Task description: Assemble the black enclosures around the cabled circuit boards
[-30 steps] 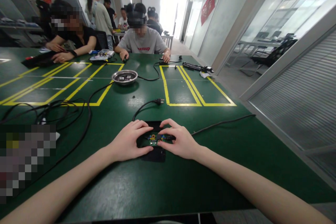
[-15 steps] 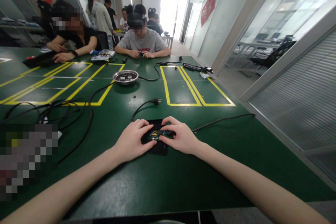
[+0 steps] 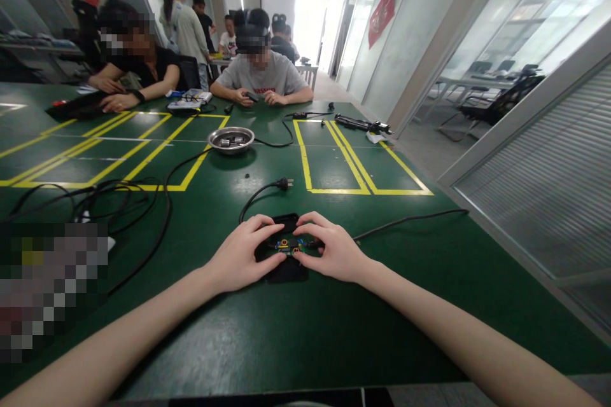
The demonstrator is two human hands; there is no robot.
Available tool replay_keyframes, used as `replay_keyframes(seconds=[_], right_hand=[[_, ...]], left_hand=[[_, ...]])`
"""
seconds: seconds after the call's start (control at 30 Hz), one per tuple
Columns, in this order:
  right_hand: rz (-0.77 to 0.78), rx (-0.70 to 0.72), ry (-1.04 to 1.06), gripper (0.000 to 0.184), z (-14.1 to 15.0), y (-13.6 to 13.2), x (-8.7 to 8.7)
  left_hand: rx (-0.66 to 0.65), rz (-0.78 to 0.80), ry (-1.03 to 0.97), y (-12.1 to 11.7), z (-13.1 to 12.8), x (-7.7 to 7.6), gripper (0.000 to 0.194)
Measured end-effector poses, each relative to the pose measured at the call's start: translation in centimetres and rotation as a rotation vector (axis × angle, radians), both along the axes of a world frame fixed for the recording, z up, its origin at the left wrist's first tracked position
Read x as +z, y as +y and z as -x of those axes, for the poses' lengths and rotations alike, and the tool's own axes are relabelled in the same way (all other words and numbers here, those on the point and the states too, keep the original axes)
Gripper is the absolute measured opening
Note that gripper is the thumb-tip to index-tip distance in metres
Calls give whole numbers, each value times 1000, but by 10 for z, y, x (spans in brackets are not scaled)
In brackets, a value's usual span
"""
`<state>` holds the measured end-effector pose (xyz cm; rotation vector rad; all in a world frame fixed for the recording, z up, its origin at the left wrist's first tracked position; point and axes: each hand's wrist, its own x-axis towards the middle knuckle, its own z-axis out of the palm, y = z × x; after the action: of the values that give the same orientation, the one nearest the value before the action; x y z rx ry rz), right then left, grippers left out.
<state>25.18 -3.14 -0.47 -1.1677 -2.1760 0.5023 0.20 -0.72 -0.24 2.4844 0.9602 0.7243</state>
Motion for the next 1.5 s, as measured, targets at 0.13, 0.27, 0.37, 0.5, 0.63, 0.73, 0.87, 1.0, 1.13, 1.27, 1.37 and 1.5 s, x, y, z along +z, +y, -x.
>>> replay_keyframes(seconds=[0.13, 0.27, 0.37, 0.5, 0.63, 0.73, 0.87, 1.0, 1.13, 1.27, 1.37, 1.5], right_hand=[[-6, 16, 13, 46, 0, 2, 0], [-5, 44, 1, 38, 0, 3, -3], [-6, 34, -19, 40, 0, 2, -4], [-7, 24, -16, 39, -1, 0, -4], [-18, 22, -13, 40, -1, 0, -2], [-29, 17, -17, 39, -1, 0, -1], [-48, -30, -44, 37, 1, 1, -3], [-77, -66, -68, 32, 4, 0, -5], [-116, -95, -92, 26, 7, -2, -6], [-149, -104, -139, 27, 8, -5, -6], [-156, -104, -162, 29, 9, -6, -6], [-151, -87, -129, 30, 6, -6, -2]], left_hand=[[-43, 60, -51, 2, 3, 4, 36], [-52, 129, -100, 3, 2, 5, 19], [-11, 137, -118, 5, 2, 3, 13], [14, 141, -128, 7, 2, 1, 14], [9, 161, -125, 9, 2, 0, 15], [11, 143, -104, 10, 2, -1, 15], [17, 89, -70, 12, 3, -2, 15], [23, 55, -47, 14, 4, -3, 15], [20, 43, -42, 13, 4, -3, 14], [0, 25, -24, 12, 4, -3, 14], [4, -5, -7, 12, 4, -3, 12], [-1, -36, 0, 12, 4, -2, 13]])
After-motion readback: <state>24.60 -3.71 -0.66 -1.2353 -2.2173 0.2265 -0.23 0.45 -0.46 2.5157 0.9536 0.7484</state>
